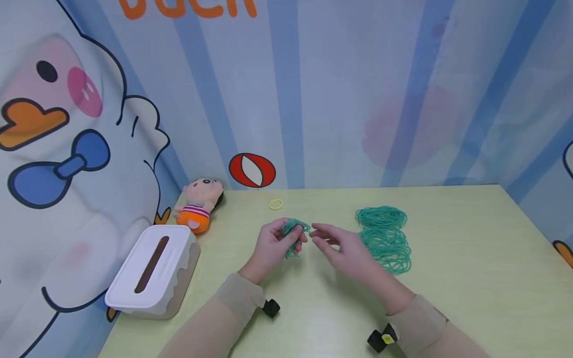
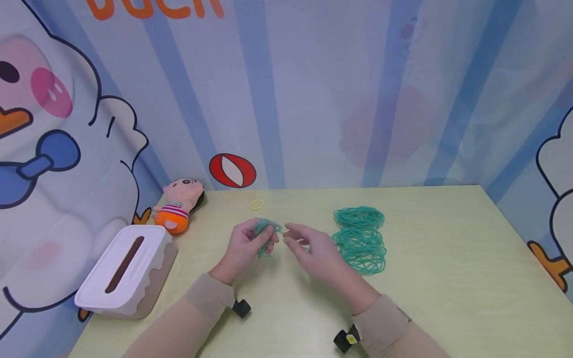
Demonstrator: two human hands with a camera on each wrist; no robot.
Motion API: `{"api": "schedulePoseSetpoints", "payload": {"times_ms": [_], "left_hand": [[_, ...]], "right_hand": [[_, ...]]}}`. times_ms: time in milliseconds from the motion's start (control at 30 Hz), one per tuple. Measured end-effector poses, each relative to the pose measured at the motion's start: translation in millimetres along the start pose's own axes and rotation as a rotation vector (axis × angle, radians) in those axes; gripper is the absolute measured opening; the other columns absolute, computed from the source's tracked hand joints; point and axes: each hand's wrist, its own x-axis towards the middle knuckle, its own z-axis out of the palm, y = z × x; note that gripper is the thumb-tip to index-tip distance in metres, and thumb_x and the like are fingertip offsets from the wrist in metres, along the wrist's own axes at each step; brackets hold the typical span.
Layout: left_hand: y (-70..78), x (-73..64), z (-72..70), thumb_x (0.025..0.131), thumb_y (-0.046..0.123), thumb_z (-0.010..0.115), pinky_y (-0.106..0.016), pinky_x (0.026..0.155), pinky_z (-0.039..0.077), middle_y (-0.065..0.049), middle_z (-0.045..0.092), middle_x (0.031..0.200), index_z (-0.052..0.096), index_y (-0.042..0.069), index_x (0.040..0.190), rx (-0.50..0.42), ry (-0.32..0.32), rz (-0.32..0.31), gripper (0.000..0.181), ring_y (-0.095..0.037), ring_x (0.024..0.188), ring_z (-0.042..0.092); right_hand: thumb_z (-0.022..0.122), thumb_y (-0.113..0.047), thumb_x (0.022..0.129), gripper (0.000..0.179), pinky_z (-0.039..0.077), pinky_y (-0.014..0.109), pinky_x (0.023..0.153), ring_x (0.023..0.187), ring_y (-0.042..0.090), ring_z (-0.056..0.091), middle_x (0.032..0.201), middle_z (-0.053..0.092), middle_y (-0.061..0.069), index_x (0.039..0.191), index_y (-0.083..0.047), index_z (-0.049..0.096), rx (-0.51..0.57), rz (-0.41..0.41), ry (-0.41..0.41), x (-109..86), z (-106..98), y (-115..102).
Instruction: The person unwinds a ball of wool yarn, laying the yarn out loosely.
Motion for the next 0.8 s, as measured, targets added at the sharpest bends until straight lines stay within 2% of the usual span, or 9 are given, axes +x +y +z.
{"api": "schedulePoseSetpoints", "payload": {"times_ms": [67,133,233,433,667,800], "left_hand": [[-0.3,-0.2,0.3,0.11,0.017,0.068,-0.024,0.073,0.064,0.004,0.078,0.091,0.072,-0.003,0.114,-0.001,-0.007,0.009,0.021,-0.01,0.071,0.069],[-0.2,-0.2,0.8,0.111,0.017,0.068,-0.024,0.073,0.064,0.004,0.078,0.091,0.072,-0.004,0.114,-0.002,-0.007,0.013,0.021,-0.011,0.071,0.069],[0.1,-0.1,1.2,0.111,0.017,0.067,-0.024,0.072,0.064,0.003,0.077,0.09,0.071,-0.003,0.115,-0.011,0.0,0.005,0.021,-0.011,0.07,0.069],[-0.3,1.1,0.7,0.113,0.018,0.064,-0.023,0.07,0.063,0.0,0.073,0.088,0.067,-0.003,0.118,-0.058,0.026,-0.015,0.022,-0.012,0.069,0.066],[-0.6,0.8,-1.2,0.112,0.019,0.066,-0.022,0.07,0.063,0.0,0.071,0.089,0.069,-0.002,0.122,-0.05,0.047,-0.019,0.023,-0.011,0.07,0.066],[-1.3,0.5,-2.0,0.11,0.014,0.067,-0.023,0.072,0.064,0.001,0.075,0.09,0.072,-0.003,0.123,-0.04,0.048,-0.026,0.022,-0.011,0.071,0.069]], "right_hand": [[0.064,-0.025,0.113,0.04,0.065,0.037,0.084,0.111,0.033,0.079,0.122,0.082,0.01,0.147,-0.005,0.067,0.05,0.028,0.005,3.2,5.5,-1.8],[0.065,-0.021,0.112,0.032,0.06,0.028,0.072,0.101,0.032,0.079,0.11,0.083,0.01,0.138,-0.004,0.073,0.084,0.054,0.031,4.4,8.6,-2.6],[0.067,-0.019,0.111,0.022,0.054,0.024,0.065,0.094,0.035,0.078,0.101,0.083,0.009,0.125,-0.005,0.078,0.099,0.072,0.094,2.6,7.3,-1.9],[0.07,-0.017,0.109,0.016,0.057,0.024,0.069,0.091,0.032,0.078,0.098,0.083,0.008,0.117,-0.008,0.08,0.044,0.053,0.197,-10.4,-16.3,2.6],[0.068,-0.017,0.11,0.017,0.06,0.022,0.072,0.089,0.021,0.078,0.098,0.083,0.006,0.119,-0.007,0.079,-0.074,-0.007,0.266,-30.0,-56.0,21.4],[0.069,-0.015,0.11,0.015,0.056,0.018,0.072,0.085,0.011,0.075,0.096,0.082,0.006,0.116,-0.007,0.08,-0.117,-0.022,0.324,-40.2,-73.5,31.7]]}}
